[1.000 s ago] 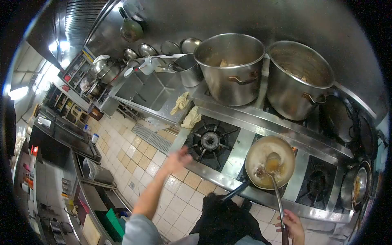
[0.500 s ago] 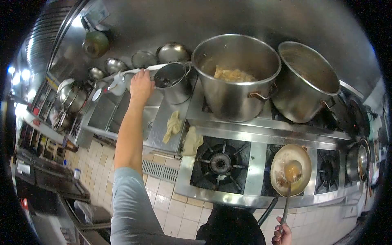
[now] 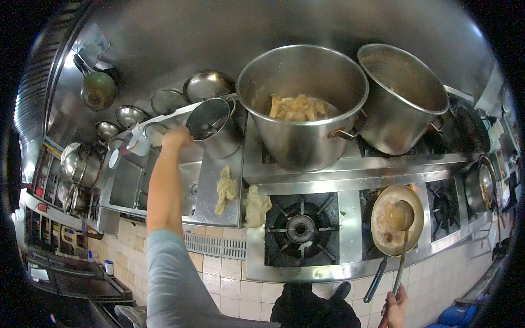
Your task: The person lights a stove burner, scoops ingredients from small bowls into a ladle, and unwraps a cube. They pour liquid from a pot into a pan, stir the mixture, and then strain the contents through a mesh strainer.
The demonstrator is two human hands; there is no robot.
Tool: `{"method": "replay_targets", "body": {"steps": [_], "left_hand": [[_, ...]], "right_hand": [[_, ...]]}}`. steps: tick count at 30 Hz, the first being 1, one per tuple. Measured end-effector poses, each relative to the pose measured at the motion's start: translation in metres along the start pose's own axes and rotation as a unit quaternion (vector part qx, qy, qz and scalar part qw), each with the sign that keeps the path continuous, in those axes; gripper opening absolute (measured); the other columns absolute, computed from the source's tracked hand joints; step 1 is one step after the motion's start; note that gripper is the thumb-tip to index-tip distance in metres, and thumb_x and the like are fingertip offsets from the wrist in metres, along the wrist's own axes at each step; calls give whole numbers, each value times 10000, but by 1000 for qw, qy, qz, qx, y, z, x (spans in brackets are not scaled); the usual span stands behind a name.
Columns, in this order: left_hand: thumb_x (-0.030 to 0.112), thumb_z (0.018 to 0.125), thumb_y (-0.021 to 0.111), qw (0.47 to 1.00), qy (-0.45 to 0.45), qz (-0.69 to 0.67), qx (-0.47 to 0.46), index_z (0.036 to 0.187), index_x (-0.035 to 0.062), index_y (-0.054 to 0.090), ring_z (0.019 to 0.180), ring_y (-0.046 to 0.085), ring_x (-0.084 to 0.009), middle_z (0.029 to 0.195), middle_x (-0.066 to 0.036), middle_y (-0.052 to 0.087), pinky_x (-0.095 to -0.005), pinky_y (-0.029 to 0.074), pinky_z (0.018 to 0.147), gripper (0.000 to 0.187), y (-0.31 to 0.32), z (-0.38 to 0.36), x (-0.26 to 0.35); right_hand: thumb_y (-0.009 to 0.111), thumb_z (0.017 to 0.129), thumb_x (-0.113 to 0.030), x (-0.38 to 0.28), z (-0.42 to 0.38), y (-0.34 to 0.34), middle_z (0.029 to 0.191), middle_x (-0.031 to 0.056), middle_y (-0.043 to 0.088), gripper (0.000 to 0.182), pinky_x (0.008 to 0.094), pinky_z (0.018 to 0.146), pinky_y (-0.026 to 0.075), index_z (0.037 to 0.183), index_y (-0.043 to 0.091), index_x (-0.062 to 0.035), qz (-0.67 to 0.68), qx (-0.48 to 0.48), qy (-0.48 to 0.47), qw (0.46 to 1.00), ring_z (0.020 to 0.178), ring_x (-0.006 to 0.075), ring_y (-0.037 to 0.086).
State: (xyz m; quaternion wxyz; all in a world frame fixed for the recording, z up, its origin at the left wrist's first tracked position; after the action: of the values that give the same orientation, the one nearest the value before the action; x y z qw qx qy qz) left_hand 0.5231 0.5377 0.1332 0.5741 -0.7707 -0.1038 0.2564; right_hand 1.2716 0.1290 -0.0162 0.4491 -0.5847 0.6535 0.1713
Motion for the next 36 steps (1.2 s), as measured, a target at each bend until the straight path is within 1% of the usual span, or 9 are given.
{"method": "replay_targets", "body": {"steps": [3, 4, 9, 17, 23, 29, 31, 33, 36], "left_hand": [[476, 896, 667, 994, 14, -40, 99, 1169, 69, 711, 1170, 645, -345, 1244, -163, 685, -463, 517, 967, 492, -41, -57, -18], [500, 923, 624, 992, -6, -39, 119, 1127, 62, 711, 1136, 649, -378, 1190, -187, 696, -481, 517, 946, 491, -38, -62, -32], [587, 918, 606, 978, 9, -85, 188, 1066, -14, 711, 1033, 669, -421, 1079, -260, 701, -510, 510, 888, 628, -27, -97, -112], [418, 1006, 611, 861, 6, -373, 344, 978, -5, 708, 589, 464, -124, 657, -40, 527, -305, 410, 571, 435, 46, -244, -151], [195, 1073, 494, 652, 137, -733, 136, 1488, 114, 398, 539, 326, 20, 754, 50, 470, -144, 228, 433, 434, 62, -397, -1], [115, 1073, 440, 727, 201, -640, 145, 1524, 115, 379, 589, 354, 10, 789, 37, 545, -145, 270, 475, 455, 46, -506, 117], [75, 1054, 455, 791, 226, -567, 39, 1523, 87, 390, 636, 479, -44, 881, -12, 652, -191, 409, 546, 474, 48, -529, 159], [36, 1022, 487, 840, 345, -381, 173, 1521, 90, 399, 786, 653, -149, 1001, -106, 724, -290, 523, 676, 509, 61, -540, 203], [-14, 962, 513, 886, 334, -317, 61, 1523, 131, 395, 958, 718, -311, 1061, -205, 717, -416, 555, 795, 591, 48, -568, 274]], "right_hand": [[556, 939, -45, 28, 14, -13, 716, 29, 525, 593, 277, 342, 393, 1497, 362, -2, -20, -2, -34, 999, 417, 109, 474], [590, 915, -32, 7, 3, -10, 1117, 186, 665, 611, 349, 705, 585, 1488, 383, 19, -102, -2, 41, 994, 906, 251, 710], [644, 907, -99, -16, -2, -5, 1238, 256, 646, 569, 367, 1039, 442, 1399, 461, 119, -150, 38, -101, 983, 1193, 290, 610], [662, 919, -155, -12, -12, -29, 985, 183, 659, 563, 356, 823, 507, 1418, 488, 38, -193, 60, -147, 968, 871, 236, 627], [663, 932, -159, -11, -6, -59, 930, 112, 621, 562, 325, 775, 485, 1434, 481, 16, -172, 38, -132, 976, 832, 180, 567], [664, 951, -130, 18, 19, -114, 909, -20, 548, 566, 253, 621, 404, 1458, 459, 14, -101, -6, -195, 976, 714, 90, 445], [652, 948, -154, 28, 26, -137, 1082, 161, 690, 526, 329, 882, 494, 1425, 493, 2, -65, -37, -177, 981, 965, 203, 624], [653, 947, -157, 32, 29, -164, 1076, 158, 688, 537, 324, 876, 494, 1434, 487, -2, -70, -45, -177, 981, 957, 199, 625], [654, 945, -163, 47, 25, -195, 1065, 153, 684, 560, 315, 863, 495, 1453, 475, -9, -90, -62, -157, 982, 940, 192, 625]]}}
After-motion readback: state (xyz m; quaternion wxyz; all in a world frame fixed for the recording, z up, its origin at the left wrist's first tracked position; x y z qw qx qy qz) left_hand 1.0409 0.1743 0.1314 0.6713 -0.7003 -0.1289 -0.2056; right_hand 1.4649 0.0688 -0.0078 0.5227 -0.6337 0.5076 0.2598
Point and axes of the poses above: each hand's wrist, its own z-axis towards the middle knuckle, its own y-axis out of the palm, x = y × z, the point moved 3 cm from there along z, towards the middle knuckle
